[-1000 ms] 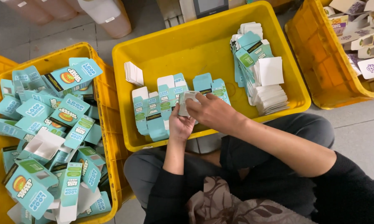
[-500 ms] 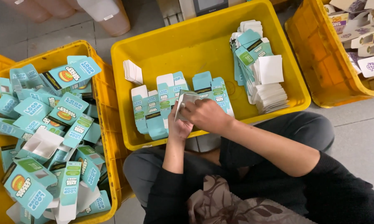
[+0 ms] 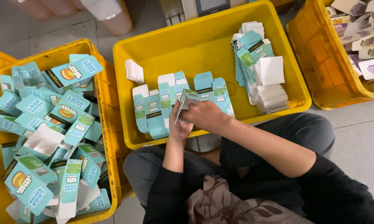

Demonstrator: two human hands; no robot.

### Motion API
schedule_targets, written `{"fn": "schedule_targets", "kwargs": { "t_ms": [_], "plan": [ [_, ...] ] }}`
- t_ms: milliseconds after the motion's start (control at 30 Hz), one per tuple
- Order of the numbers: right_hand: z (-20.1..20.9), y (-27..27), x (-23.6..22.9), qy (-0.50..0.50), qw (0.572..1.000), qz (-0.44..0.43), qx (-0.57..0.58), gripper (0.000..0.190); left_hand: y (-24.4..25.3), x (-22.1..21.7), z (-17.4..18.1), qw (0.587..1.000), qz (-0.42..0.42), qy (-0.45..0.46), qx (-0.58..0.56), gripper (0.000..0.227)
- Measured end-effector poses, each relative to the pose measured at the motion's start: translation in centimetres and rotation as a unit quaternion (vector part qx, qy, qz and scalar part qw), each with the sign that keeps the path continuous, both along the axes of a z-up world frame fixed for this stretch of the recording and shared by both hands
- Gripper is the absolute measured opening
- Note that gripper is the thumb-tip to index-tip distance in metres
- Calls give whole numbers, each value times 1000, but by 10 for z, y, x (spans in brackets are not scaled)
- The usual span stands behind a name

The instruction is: Folding flat cardboard box templates into their final shape and placing them into bins.

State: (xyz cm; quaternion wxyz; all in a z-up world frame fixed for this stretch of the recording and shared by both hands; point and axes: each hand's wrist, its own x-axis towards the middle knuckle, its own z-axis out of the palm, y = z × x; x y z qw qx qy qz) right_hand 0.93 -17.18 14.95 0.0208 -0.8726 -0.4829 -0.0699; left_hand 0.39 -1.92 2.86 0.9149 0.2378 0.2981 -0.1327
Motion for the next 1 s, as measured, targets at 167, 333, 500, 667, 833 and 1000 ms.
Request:
{"fn": "schedule_targets", "kwargs": {
  "t_ms": [167,333,500,667,833,1000],
  "plan": [
    [-10,-13,-1,-13,997,-12,71,10,2,6,2,1000,21,3,-9,50],
    [-20,-11,-4,102,967,-123,199,19,-6,2,12,1000,3,-24,-12,44],
    [-15,-10,-16,94,973,-135,162,17,-7,-4,12,1000,8,-11,-20,43],
    [-29,-23,-15,114,971,-121,173,12,-13,-4,6,999,16,-19,-22,35],
    [-9,-55,-27,283,878,-106,372,30,-3,-11,-13,984,102,-72,128,48],
    [-50,-106,-25,174,900,-161,366,32,33,-48,120,902,322,-76,276,43]
  ]
}}
